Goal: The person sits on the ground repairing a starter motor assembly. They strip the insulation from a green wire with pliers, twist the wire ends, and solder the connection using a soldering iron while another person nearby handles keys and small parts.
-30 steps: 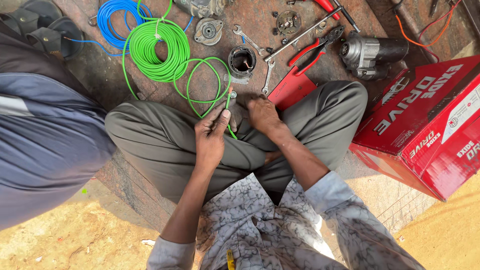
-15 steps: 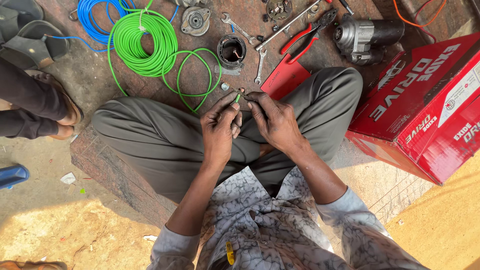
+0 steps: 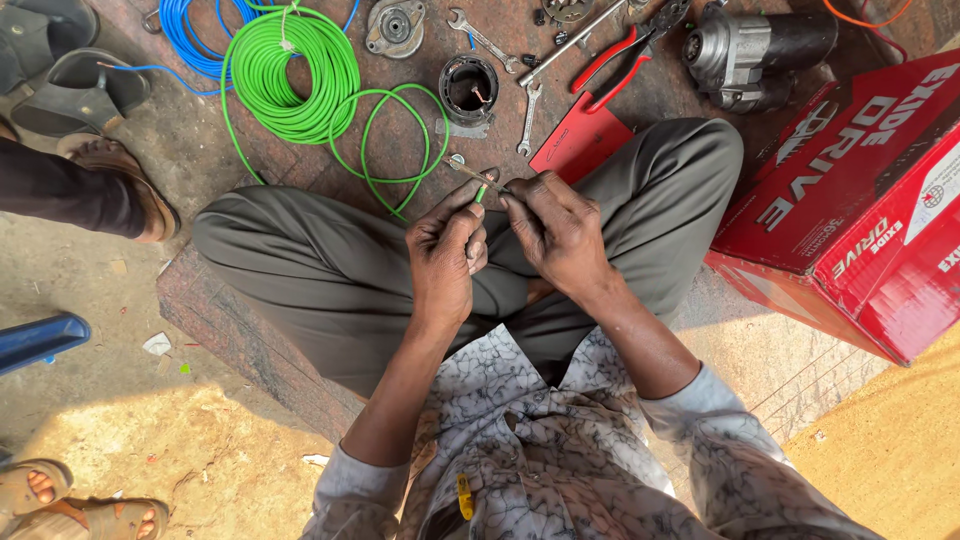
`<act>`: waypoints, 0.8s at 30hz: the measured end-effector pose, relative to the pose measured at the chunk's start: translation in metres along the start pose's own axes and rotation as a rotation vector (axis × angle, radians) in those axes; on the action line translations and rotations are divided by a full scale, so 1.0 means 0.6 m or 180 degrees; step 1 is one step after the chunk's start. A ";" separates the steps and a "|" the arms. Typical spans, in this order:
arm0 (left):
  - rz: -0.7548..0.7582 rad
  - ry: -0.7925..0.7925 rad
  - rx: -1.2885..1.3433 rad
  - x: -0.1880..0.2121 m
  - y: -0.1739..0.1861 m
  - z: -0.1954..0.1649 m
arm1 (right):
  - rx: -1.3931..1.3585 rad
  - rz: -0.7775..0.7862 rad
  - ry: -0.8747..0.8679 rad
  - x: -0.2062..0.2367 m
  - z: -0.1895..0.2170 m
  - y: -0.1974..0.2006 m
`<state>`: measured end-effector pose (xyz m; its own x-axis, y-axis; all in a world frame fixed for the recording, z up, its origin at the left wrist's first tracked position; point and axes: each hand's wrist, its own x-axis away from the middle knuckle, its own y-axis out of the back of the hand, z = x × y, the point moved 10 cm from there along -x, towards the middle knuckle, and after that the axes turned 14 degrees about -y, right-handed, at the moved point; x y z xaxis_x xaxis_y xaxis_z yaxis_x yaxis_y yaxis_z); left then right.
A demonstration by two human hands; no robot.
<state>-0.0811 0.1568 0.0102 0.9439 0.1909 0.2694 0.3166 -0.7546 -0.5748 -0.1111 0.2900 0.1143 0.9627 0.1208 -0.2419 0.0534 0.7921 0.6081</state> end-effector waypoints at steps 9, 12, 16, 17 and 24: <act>0.0092 0.0147 0.0224 0.003 -0.002 -0.001 | 0.0105 0.0024 -0.0054 -0.006 -0.008 -0.001; 0.0230 0.0062 0.0195 0.005 -0.009 -0.013 | -0.0036 -0.0153 -0.0425 -0.013 -0.032 0.005; 0.0139 0.0235 0.0278 0.010 -0.005 -0.013 | -0.0233 0.0269 0.0110 -0.010 -0.008 -0.014; 0.0161 0.0271 0.0242 0.010 -0.005 -0.013 | -0.0093 0.0105 -0.0171 -0.015 -0.023 -0.007; 0.0245 0.0248 0.0348 0.008 -0.012 -0.019 | 0.0106 0.0034 -0.0065 -0.009 -0.019 -0.001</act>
<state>-0.0799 0.1562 0.0247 0.9570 0.0824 0.2780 0.2558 -0.6915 -0.6756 -0.1194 0.2959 0.1068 0.9685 0.1166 -0.2202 0.0517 0.7704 0.6354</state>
